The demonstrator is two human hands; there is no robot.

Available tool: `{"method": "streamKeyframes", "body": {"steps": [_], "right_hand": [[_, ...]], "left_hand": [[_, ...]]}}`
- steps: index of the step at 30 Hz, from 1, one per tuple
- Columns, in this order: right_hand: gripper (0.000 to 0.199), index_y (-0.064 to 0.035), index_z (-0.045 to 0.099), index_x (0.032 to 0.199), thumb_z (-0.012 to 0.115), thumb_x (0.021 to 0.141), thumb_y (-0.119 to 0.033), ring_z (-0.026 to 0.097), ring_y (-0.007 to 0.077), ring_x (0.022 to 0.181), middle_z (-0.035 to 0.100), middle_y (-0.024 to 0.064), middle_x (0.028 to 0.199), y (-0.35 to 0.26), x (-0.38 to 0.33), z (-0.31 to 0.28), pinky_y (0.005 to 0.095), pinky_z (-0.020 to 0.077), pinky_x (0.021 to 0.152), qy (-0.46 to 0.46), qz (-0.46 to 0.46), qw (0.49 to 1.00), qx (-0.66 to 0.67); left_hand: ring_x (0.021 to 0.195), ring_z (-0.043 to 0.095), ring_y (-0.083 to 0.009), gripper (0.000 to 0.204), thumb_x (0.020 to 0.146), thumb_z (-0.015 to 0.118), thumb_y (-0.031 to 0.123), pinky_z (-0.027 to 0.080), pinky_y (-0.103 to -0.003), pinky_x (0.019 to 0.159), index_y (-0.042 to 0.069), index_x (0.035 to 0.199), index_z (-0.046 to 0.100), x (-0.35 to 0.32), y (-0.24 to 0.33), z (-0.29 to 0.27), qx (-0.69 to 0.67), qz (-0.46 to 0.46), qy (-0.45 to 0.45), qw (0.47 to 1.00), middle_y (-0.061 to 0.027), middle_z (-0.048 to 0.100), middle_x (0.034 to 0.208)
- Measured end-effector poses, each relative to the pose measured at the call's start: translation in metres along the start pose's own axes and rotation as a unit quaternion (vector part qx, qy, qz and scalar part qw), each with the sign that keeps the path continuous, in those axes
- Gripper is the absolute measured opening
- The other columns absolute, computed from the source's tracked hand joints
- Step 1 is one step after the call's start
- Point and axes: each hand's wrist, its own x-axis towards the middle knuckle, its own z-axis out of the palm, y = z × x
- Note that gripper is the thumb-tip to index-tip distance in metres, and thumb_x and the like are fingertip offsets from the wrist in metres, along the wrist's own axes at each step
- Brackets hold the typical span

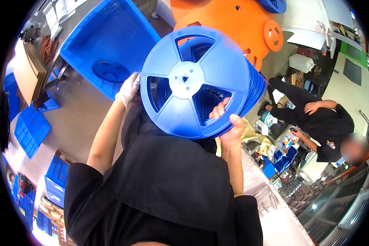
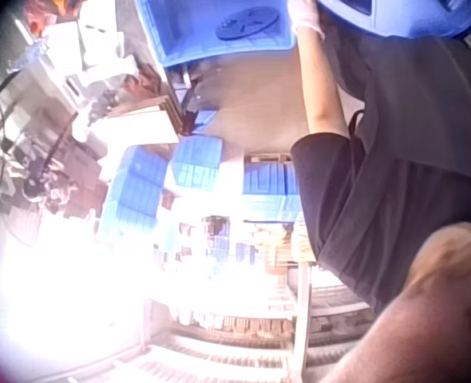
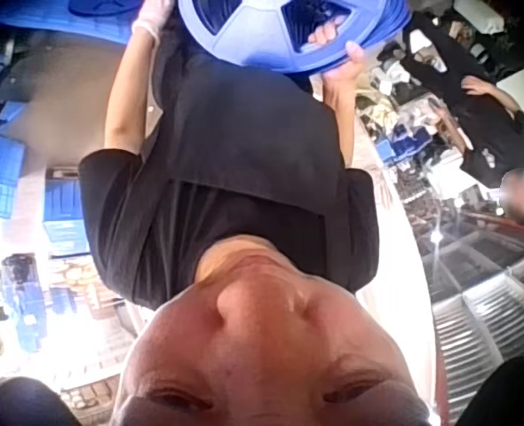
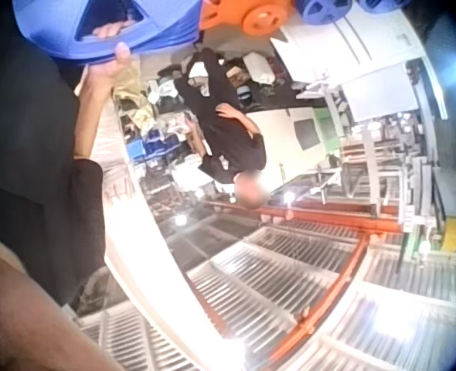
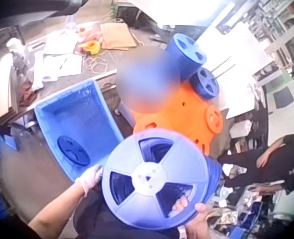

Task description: The person wipes blue plastic reels with a brown cloth, handling them one at a time. The person places the cleaned reels into a blue bin and continues the process with a stack of reels.

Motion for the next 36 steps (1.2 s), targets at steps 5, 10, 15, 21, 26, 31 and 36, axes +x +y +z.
{"method": "streamKeyframes", "body": {"steps": [5,10,15,21,26,31,36], "right_hand": [[0.055,-0.0058,0.048,0.115,0.070,0.071,-0.030,0.048,0.0171,0.074,0.047,0.0027,0.081,-0.001,0.019,0.001,0.0352,0.0465,0.075,0.012,0.017,0.999,-0.034],[0.055,-0.0056,0.048,0.115,0.068,0.071,-0.031,0.049,0.0184,0.077,0.049,0.0041,0.084,0.002,0.032,0.010,0.0372,0.0459,0.077,0.009,0.048,0.997,-0.057],[0.052,-0.0051,0.049,0.115,0.067,0.075,-0.034,0.051,0.0193,0.078,0.051,0.0050,0.086,0.002,0.041,0.020,0.0384,0.0458,0.079,-0.009,0.066,0.994,-0.084],[0.050,-0.0024,0.047,0.119,0.060,0.084,-0.035,0.055,0.0212,0.085,0.055,0.0081,0.092,0.019,0.055,0.026,0.0401,0.0465,0.081,0.002,0.082,0.993,-0.085],[0.049,-0.0031,0.046,0.120,0.057,0.084,-0.035,0.053,0.0200,0.084,0.053,0.0078,0.092,0.028,0.057,0.024,0.0388,0.0458,0.081,0.016,0.093,0.990,-0.102],[0.050,-0.0040,0.046,0.119,0.059,0.081,-0.035,0.055,0.0216,0.081,0.055,0.0085,0.089,0.040,0.049,0.029,0.0395,0.0471,0.079,0.074,0.128,0.977,-0.154],[0.054,-0.0032,0.045,0.120,0.062,0.078,-0.034,0.058,0.0247,0.083,0.057,0.0108,0.088,0.063,0.046,0.032,0.0415,0.0473,0.083,0.111,0.182,0.955,-0.204]], "left_hand": [[0.058,0.059,-0.0205,0.057,0.085,0.055,0.054,0.050,-0.036,0.055,0.003,0.109,0.062,-0.023,-0.021,-0.002,-0.377,0.002,-0.094,0.921,-0.0110,0.064,0.080],[0.094,0.065,-0.0272,0.045,0.092,0.057,0.035,0.053,-0.048,0.090,-0.004,0.114,0.059,-0.043,-0.009,-0.023,-0.649,0.102,-0.232,0.717,-0.0170,0.065,0.104],[0.099,0.064,-0.0278,0.048,0.085,0.069,0.020,0.056,-0.048,0.085,0.000,0.125,0.051,-0.052,-0.010,-0.035,-0.537,0.148,-0.154,0.816,-0.0139,0.062,0.110],[0.092,0.067,-0.0314,0.043,0.089,0.065,0.020,0.058,-0.044,0.079,0.001,0.125,0.051,-0.071,-0.028,-0.094,-0.541,0.197,-0.013,0.818,-0.0157,0.063,0.110],[0.096,0.063,-0.0220,0.038,0.090,0.065,0.022,0.053,-0.035,0.083,0.003,0.121,0.054,-0.059,-0.069,-0.127,-0.473,0.184,0.118,0.854,-0.0084,0.064,0.108],[0.085,0.056,-0.0127,0.024,0.092,0.062,0.019,0.048,-0.029,0.079,0.008,0.112,0.059,0.050,-0.144,-0.115,-0.317,0.102,0.291,0.897,-0.0010,0.061,0.098],[0.078,0.058,-0.0276,0.021,0.093,0.056,0.021,0.051,-0.047,0.059,0.013,0.113,0.055,0.124,-0.120,-0.115,-0.316,-0.161,0.297,0.887,-0.0081,0.060,0.097]]}}
